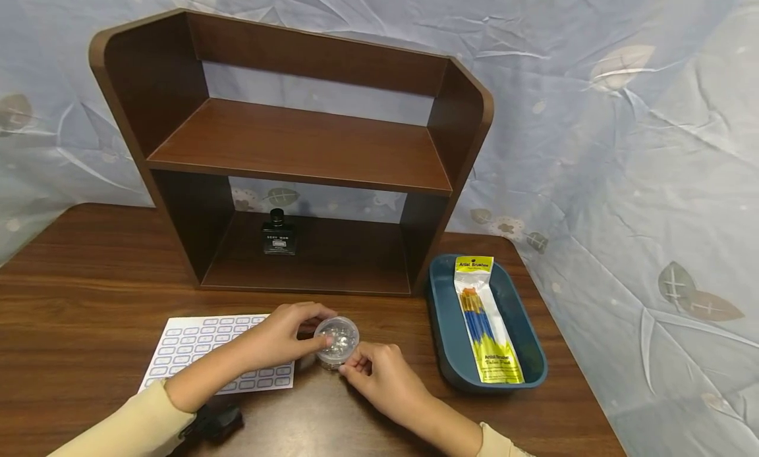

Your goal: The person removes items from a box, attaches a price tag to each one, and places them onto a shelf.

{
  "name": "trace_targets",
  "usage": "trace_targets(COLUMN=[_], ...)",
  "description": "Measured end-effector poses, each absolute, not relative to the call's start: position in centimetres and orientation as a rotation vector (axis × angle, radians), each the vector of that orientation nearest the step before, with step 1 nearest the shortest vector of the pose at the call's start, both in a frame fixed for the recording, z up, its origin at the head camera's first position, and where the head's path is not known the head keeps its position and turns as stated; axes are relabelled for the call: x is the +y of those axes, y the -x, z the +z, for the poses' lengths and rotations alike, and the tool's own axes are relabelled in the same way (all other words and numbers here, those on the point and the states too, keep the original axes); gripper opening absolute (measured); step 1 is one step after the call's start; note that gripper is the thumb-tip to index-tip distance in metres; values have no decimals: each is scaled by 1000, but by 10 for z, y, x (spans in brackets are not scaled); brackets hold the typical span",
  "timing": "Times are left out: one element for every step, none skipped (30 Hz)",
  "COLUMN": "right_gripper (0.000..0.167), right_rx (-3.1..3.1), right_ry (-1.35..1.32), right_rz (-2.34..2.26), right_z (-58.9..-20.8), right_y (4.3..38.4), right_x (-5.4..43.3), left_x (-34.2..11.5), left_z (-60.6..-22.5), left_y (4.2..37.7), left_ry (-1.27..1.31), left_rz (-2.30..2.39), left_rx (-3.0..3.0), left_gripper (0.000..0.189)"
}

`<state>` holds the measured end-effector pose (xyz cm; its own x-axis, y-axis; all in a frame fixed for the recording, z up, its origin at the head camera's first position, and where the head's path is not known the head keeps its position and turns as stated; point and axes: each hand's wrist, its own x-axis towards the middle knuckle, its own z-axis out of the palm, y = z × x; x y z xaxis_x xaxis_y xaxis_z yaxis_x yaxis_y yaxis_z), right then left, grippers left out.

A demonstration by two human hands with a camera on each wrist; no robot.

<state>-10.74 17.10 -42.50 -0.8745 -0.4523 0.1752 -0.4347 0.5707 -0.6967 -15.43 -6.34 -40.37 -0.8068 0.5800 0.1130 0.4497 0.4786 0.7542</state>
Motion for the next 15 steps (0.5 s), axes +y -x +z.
trace_targets(right_gripper=[13, 13, 12, 12, 12, 12, 12, 12, 12, 12, 12, 12, 12, 11, 11], right_rx=[2764, 2764, 2764, 2764, 2764, 2764, 2764, 2764, 2764, 2764, 2764, 2765, 2766, 2765, 2764], right_ry=[779, 777, 775, 772, 768, 766, 765, 767, 770, 775, 781, 788, 794, 799, 801], right_rz=[-1216, -1215, -1215, -1214, -1214, -1213, -1215, -1218, -1221, -1225, -1228, -1231, -1233, -1235, -1235], right_z=[-425, -425, -425, -425, -424, -424, -424, -424, -424, -424, -424, -424, -424, -424, -424], right_y=[107, 107, 107, 107, 107, 106, 106, 106, 106, 106, 105, 105, 105, 105, 105], right_x=[171, 171, 171, 171, 171, 171, 170, 170, 170, 170, 169, 169, 169, 169, 169], left_x=[-64, -64, -65, -65, -64, -64, -63, -61, -60, -59, -57, -56, -55, -54, -54], left_z=[-403, -402, -402, -402, -402, -401, -401, -402, -402, -402, -403, -404, -405, -405, -406], left_y=[154, 154, 153, 152, 151, 150, 149, 147, 146, 145, 144, 143, 142, 142, 141], left_ry=[-912, -926, -939, -948, -953, -959, -962, -963, -965, -968, -972, -979, -982, -983, -985], left_rz=[1209, 1185, 1159, 1136, 1115, 1093, 1082, 1069, 1057, 1044, 1029, 1018, 1008, 995, 987], left_rx=[2572, 2580, 2588, 2594, 2600, 2609, 2611, 2613, 2615, 2625, 2637, 2652, 2663, 2677, 2690], left_gripper=[50, 54, 58, 63, 67, 71, 73, 76, 78, 79, 79, 79, 79, 78, 77])
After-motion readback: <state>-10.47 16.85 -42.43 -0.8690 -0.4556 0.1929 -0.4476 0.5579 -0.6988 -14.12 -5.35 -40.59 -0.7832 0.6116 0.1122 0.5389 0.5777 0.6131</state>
